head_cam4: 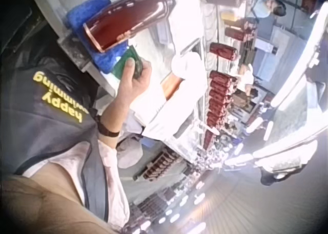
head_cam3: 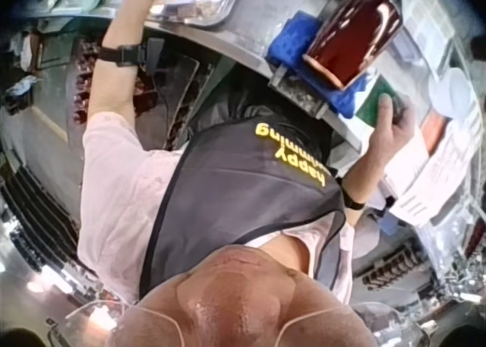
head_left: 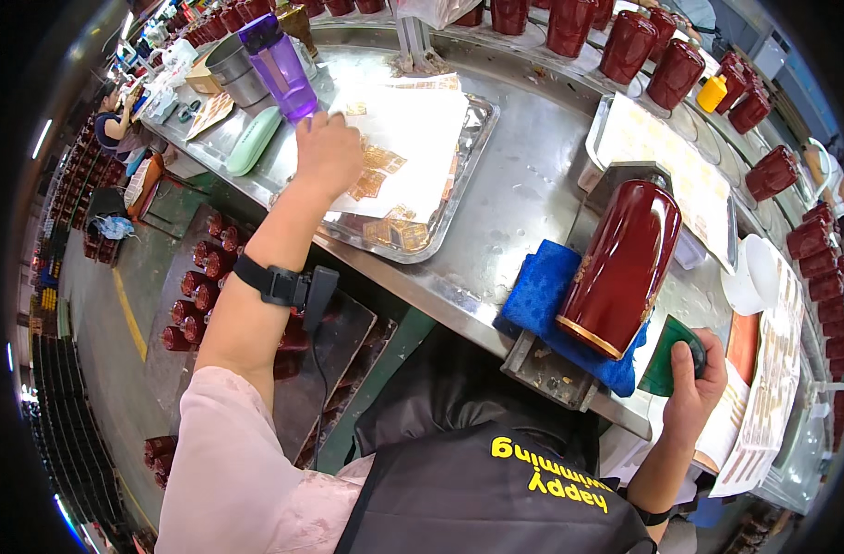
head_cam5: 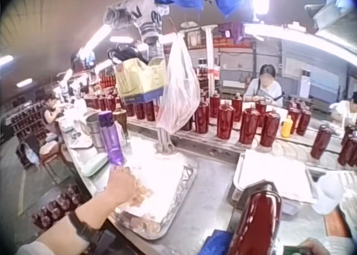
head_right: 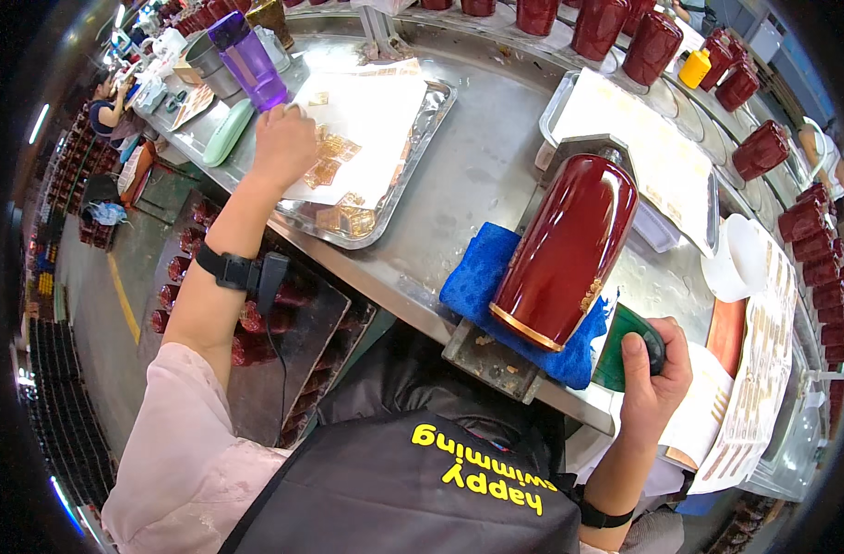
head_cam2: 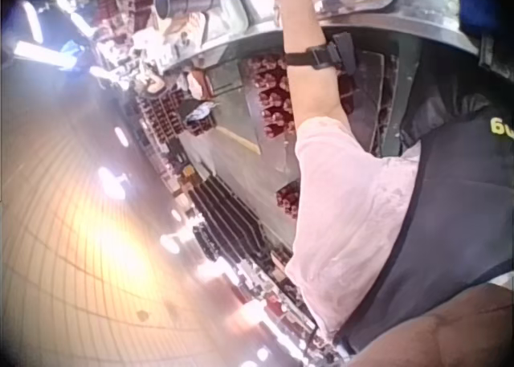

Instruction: Applying decorative labels and gold foil to glass bottles on a production line.

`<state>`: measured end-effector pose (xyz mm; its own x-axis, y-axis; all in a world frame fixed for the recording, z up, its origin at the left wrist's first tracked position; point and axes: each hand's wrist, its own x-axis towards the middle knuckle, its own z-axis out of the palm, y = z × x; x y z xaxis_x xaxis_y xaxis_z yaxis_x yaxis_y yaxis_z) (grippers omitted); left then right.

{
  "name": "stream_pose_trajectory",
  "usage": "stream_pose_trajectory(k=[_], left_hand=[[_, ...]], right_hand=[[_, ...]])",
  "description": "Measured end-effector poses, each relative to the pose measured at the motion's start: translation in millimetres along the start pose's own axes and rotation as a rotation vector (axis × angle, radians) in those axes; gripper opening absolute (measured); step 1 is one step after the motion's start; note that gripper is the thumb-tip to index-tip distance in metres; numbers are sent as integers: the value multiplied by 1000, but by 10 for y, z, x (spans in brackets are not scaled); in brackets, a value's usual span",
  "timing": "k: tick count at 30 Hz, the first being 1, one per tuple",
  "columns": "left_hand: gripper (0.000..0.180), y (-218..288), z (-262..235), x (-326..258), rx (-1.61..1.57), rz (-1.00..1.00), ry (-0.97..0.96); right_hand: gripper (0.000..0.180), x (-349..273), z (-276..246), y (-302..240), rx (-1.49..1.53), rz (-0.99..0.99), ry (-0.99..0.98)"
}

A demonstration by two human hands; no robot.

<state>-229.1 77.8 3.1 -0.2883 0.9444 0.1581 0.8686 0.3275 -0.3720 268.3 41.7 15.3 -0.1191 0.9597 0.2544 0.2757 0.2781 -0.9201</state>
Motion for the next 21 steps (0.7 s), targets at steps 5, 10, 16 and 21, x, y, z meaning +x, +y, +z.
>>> stream_pose_trajectory(k=[5,10,16,21], left_hand=[[63,-206,136,170,-134,-358,64],[74,-441,334,396,-328,-501,-247],[56,-797,677,417,-586,-381,-248],[42,-439,440,183,-444,-203,259]], right_hand=[[16,-10,6,-32,-8,-33,-22],[16,5,-10,-54,-37,-35,-45],[15,-32,36,-93,29,-45,-22],[15,-54,52,-109,0,-42,-34]])
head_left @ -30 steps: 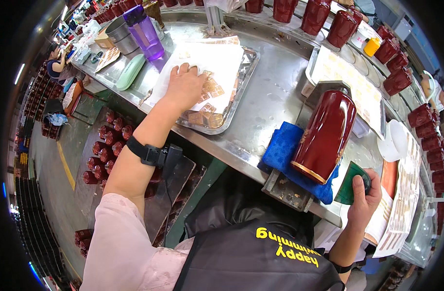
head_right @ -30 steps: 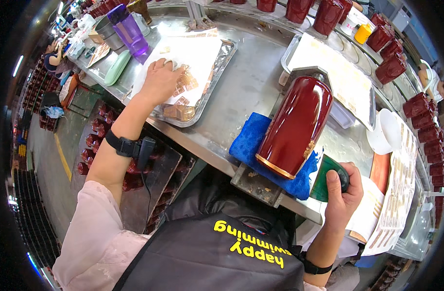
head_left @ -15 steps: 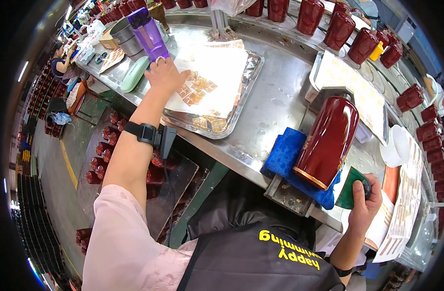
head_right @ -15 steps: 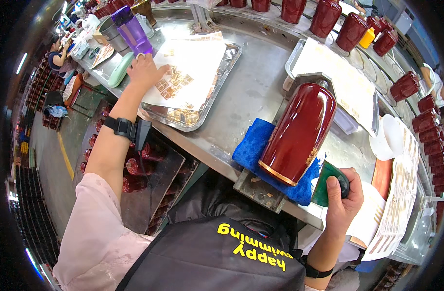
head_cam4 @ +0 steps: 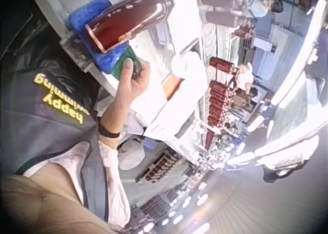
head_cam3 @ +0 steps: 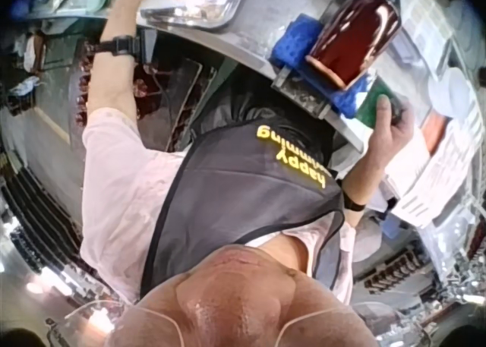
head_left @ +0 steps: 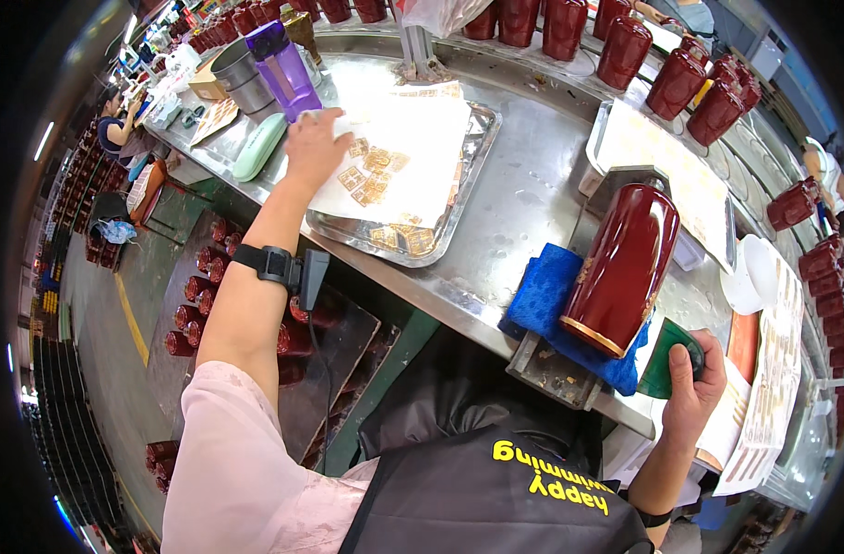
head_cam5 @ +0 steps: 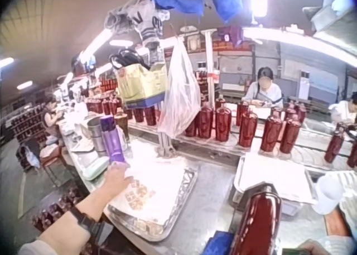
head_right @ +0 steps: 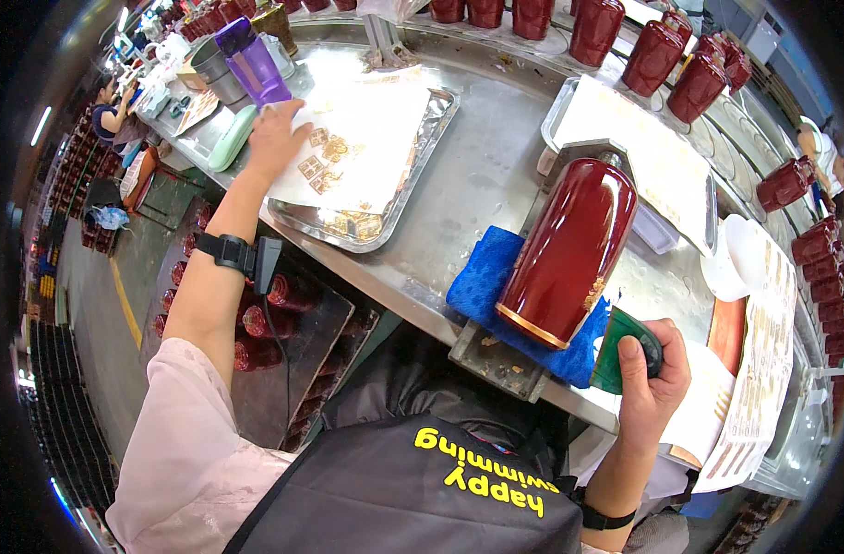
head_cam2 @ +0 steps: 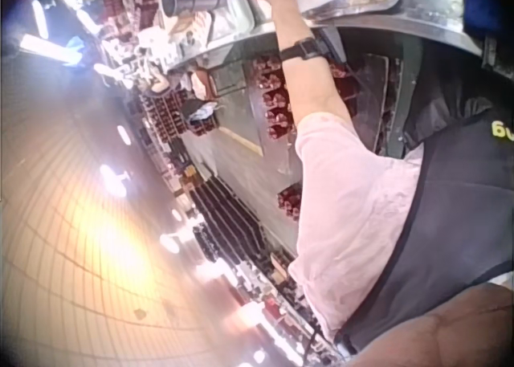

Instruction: Applying decorative labels and gold foil to glass bottles on a production line.

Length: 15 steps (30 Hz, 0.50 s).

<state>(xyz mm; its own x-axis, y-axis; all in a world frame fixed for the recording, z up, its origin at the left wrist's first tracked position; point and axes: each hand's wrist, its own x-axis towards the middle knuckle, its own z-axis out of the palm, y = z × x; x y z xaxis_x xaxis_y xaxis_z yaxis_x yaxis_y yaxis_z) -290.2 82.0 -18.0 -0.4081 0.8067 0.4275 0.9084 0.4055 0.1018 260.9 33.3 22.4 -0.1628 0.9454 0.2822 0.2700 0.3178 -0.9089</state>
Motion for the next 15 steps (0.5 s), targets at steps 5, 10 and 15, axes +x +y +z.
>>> stream_pose_trajectory(k=[5,10,15], left_hand=[[40,36,-19,-37,175,142,-162],[35,-14,-48,17,-10,223,-360],[30,14,-106,21,19,318,-350]], right_hand=[[17,13,106,-74,-11,-8,36],[18,14,147,-83,-12,1,38],[18,38,181,-107,-33,-13,6]])
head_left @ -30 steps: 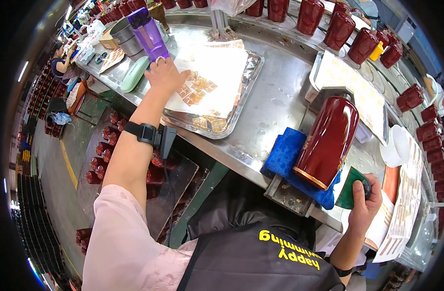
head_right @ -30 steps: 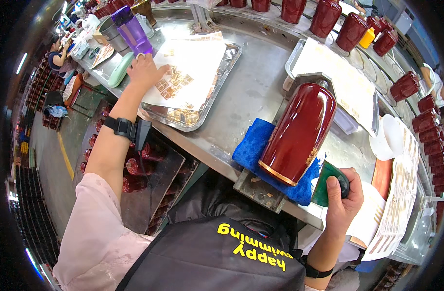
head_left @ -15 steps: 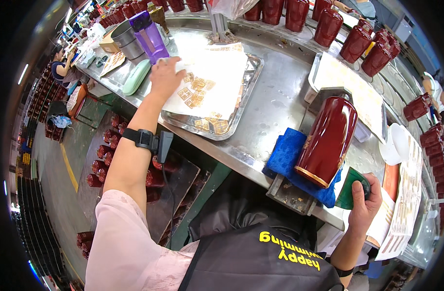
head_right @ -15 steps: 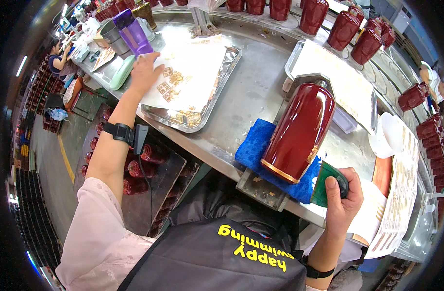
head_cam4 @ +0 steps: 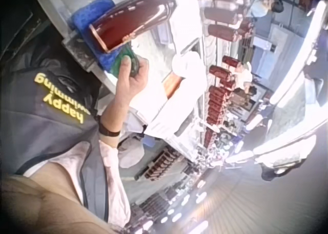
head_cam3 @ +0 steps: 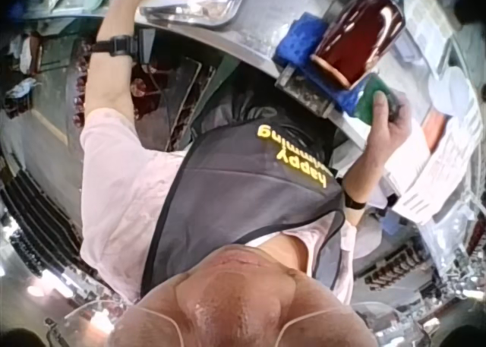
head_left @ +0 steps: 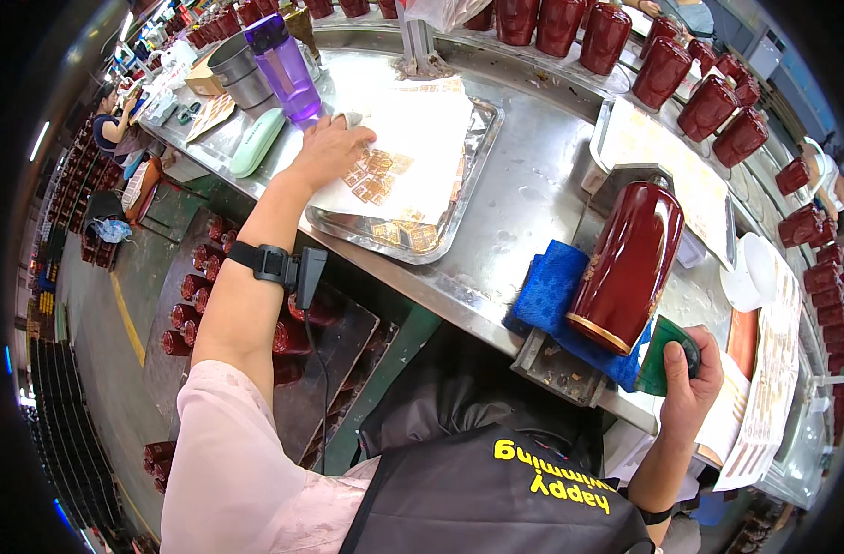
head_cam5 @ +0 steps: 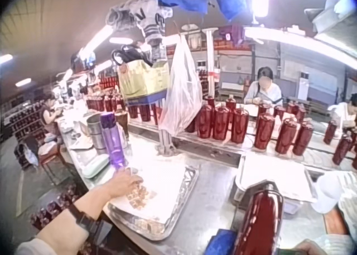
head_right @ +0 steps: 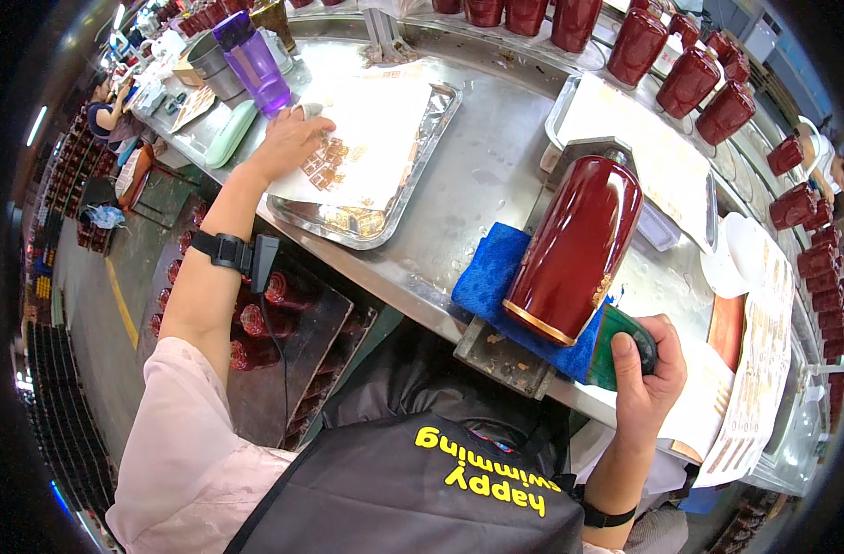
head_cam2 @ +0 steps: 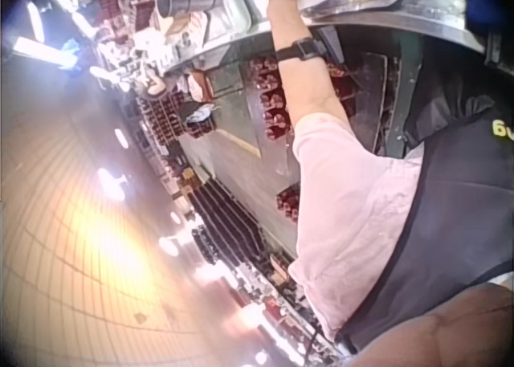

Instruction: Applying decorative labels and gold foil to glass bottles on a production line.

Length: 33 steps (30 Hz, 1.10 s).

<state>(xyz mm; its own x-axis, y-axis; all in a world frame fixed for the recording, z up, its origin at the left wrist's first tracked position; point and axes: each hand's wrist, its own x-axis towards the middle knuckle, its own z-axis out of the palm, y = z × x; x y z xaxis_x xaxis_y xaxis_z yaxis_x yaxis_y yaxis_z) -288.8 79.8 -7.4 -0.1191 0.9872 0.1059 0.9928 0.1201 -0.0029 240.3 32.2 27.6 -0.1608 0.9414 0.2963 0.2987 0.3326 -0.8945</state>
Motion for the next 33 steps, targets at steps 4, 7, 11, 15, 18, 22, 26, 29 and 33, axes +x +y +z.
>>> stream_pose_trajectory(k=[4,7,11,15,18,22,26,29,33], left_hand=[[20,82,-43,-2,68,45,45],[14,101,-84,4,76,43,-5],[12,81,-51,21,119,86,40],[10,70,-58,22,159,149,98],[8,108,-111,-13,168,221,182],[7,278,-316,-35,74,236,163],[10,477,-570,-42,26,310,218],[16,660,-747,-62,-53,311,188],[26,963,-997,-209,-258,401,190]], right_hand=[[19,-4,9,22,-20,-20,-11],[20,7,37,8,-19,-40,-21],[19,3,27,-2,-32,-28,-23],[19,0,24,-1,-38,-37,-18],[18,5,25,-19,-37,-38,-19],[18,11,-4,-58,-10,18,-42],[25,92,73,-230,-38,-79,-68],[21,278,197,-387,-5,-326,-147],[26,440,284,-597,-88,-527,-271]])
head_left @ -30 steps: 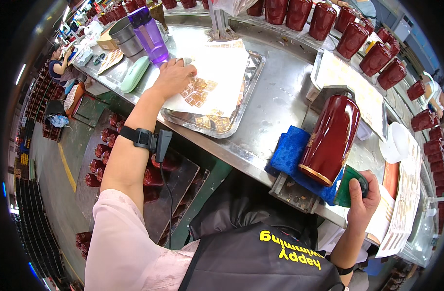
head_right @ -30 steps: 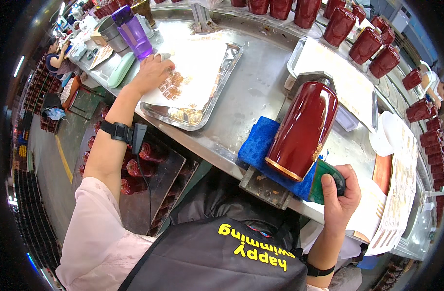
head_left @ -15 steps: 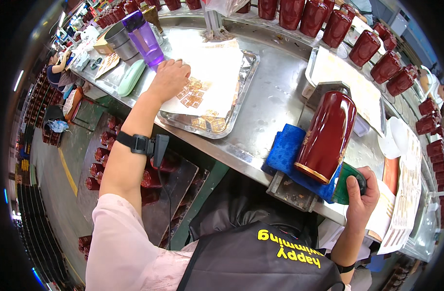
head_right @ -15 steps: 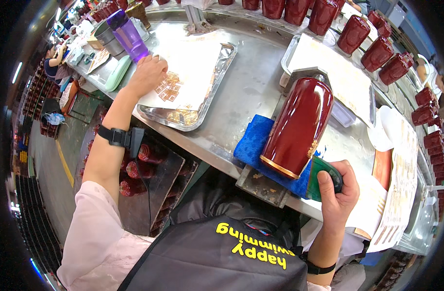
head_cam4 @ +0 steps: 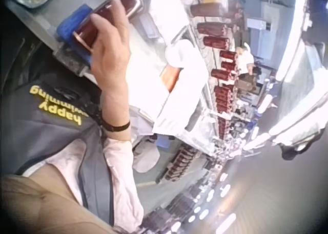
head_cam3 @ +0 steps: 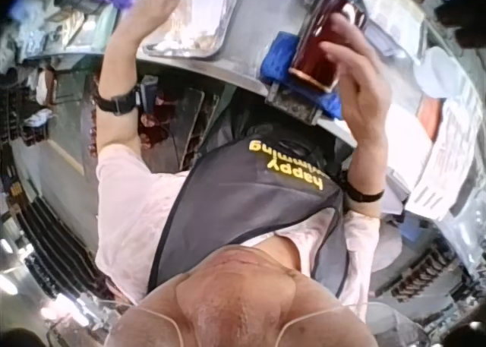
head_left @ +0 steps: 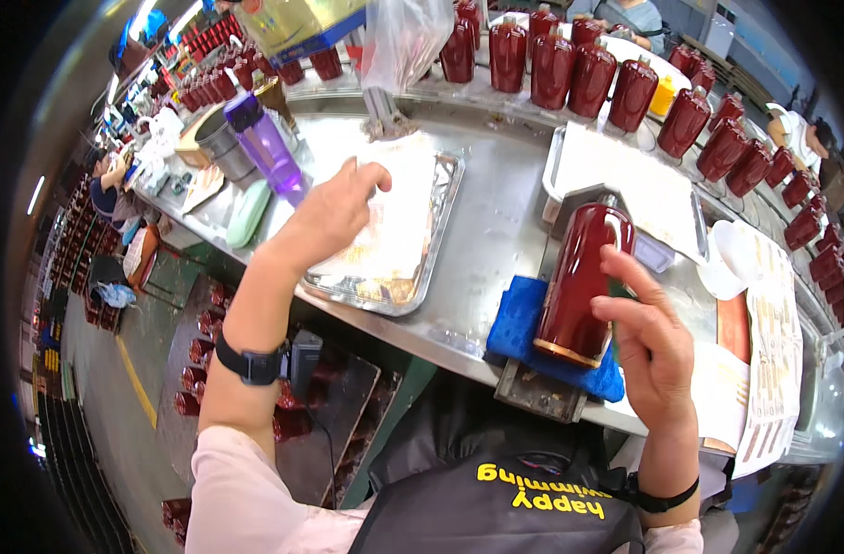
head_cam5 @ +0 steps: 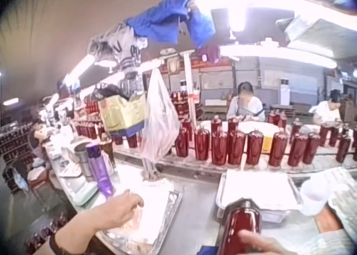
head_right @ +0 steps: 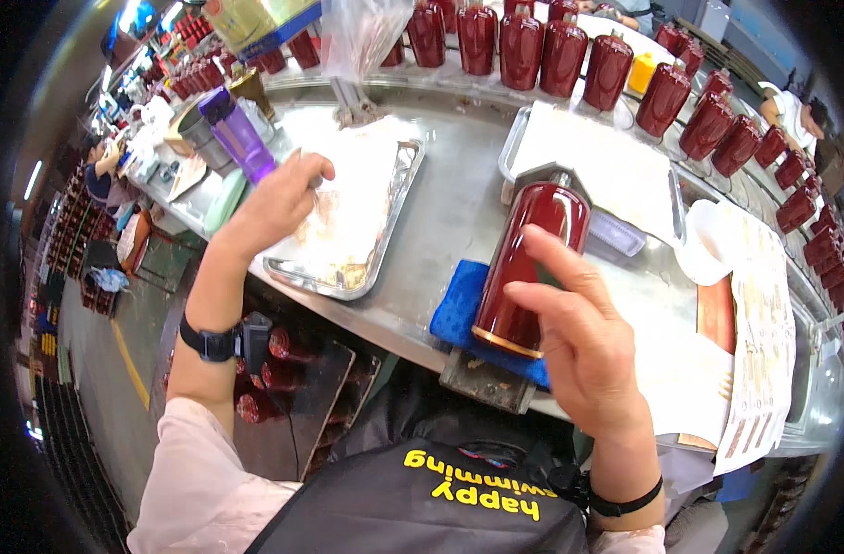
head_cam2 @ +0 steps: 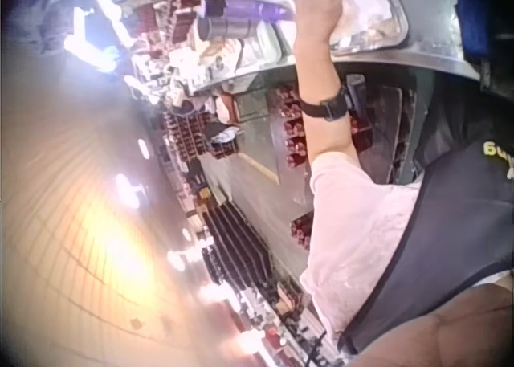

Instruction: Applying decorative labels and gold foil to glass bottles on a production line.

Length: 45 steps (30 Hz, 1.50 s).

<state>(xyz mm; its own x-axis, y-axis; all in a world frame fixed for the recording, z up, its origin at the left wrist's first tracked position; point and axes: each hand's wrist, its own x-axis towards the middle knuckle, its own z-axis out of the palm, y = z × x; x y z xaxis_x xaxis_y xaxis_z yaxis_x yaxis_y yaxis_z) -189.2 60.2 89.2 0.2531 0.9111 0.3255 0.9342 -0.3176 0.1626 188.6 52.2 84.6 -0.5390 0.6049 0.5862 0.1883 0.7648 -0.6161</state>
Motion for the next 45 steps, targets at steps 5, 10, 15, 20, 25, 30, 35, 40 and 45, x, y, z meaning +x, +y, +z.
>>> stream_pose_trajectory(k=[5,10,15,20,25,30,35,40,45], left_hand=[[32,487,-196,-21,-202,34,-26],[38,900,-351,29,-296,213,-43],[39,1101,-449,-15,-339,307,-57],[42,1046,-371,-46,-412,299,-46],[42,937,-183,-129,-753,191,29],[49,902,-57,-175,-988,89,64],[49,808,-21,-266,-1223,-18,87],[49,665,-33,-373,-1261,-41,88],[48,434,-49,-529,-1290,-48,191]], right_hand=[[37,270,177,-153,-30,-86,-103],[43,508,513,-158,-52,-76,-108],[43,666,719,-56,57,11,-183],[30,662,768,-30,163,80,-209],[16,644,794,-62,158,71,-172],[16,643,823,-75,156,123,-219],[14,699,911,-84,226,122,-200],[14,773,1035,-110,211,132,-240],[14,869,1219,-113,199,191,-302]])
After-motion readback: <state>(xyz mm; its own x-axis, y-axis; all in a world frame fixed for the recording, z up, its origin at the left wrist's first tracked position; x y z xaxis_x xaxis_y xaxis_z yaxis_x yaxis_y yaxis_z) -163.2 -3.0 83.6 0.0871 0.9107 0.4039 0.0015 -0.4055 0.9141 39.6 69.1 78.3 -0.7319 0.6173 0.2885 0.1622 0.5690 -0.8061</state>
